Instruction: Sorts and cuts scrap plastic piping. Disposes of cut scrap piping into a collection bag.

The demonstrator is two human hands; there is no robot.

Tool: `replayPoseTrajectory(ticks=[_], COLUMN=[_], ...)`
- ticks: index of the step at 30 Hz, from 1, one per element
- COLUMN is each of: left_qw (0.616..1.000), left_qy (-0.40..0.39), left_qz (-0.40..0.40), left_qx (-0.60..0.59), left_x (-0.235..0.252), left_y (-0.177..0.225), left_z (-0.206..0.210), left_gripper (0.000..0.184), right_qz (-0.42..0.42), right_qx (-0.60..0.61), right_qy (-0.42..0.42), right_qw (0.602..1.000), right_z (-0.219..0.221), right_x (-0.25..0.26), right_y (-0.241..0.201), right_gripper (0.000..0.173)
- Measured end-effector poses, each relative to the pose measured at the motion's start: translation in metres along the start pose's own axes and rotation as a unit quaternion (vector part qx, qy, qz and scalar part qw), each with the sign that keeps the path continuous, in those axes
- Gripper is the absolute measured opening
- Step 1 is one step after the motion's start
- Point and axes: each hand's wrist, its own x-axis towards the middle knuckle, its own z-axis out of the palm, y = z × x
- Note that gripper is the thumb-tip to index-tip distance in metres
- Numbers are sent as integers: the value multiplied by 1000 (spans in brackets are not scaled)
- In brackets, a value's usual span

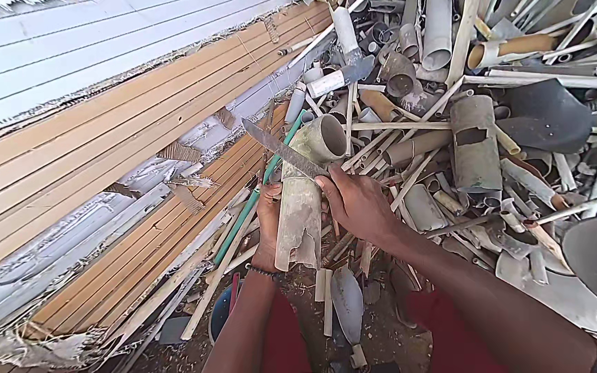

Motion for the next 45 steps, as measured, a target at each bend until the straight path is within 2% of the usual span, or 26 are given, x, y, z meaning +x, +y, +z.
replayPoseTrajectory(ticks=[5,9,12,14,18,21,25,27,29,32,34,36,37,41,42,45], left_qw=[999,997,998,997,997,997,996,997,997,998,998,996,995,996,995,999], left_qy=[-7,-2,-9,10,20,24,48,42,43,44,48,-10,-27,-1,1,-25], left_qz=[35,69,37,27,46,16,-4,14,33,26,-13,-87,-91,45,50,-18], left_qx=[17,22,50,74,66,74,69,58,47,20,32,-10,-15,77,86,31], left_x=[-2,-5,-2,-3,-4,-2,-4,-1,2,2,1,2,3,4,4,1], left_y=[6,10,7,2,3,0,-8,-8,-8,-8,-8,-10,-10,-2,-2,-5], left_z=[-5,-7,-11,-11,-4,-8,-4,-5,-4,-8,-12,-21,-25,-25,-25,-22], left_gripper=[28,46,29,32,30,36,41,41,45,61,51,51,52,38,38,50], right_qz=[13,-44,-17,12,38,54,93,105,89,56,64,72,77,13,-1,-16], right_qx=[-11,-67,-101,-92,-36,-40,-40,-9,14,-2,-27,-47,-38,-21,-37,-87], right_qy=[-33,-63,-54,-47,-99,-148,-117,-140,-174,-218,-174,-114,-99,-59,-64,-56], right_qw=[999,995,993,995,994,987,988,985,981,974,982,990,991,998,997,994], right_z=[2,2,-2,1,1,-7,-1,-3,-6,-12,-10,-5,-4,-4,-7,-15], right_x=[-8,-16,-3,0,-13,-5,1,-7,-14,-16,-7,-2,-4,-17,-17,-13], right_y=[-9,-18,-9,-6,-12,-5,3,-3,-5,-9,2,9,7,-6,-6,0], right_gripper=[41,42,44,43,43,46,44,43,47,54,49,44,43,42,42,42])
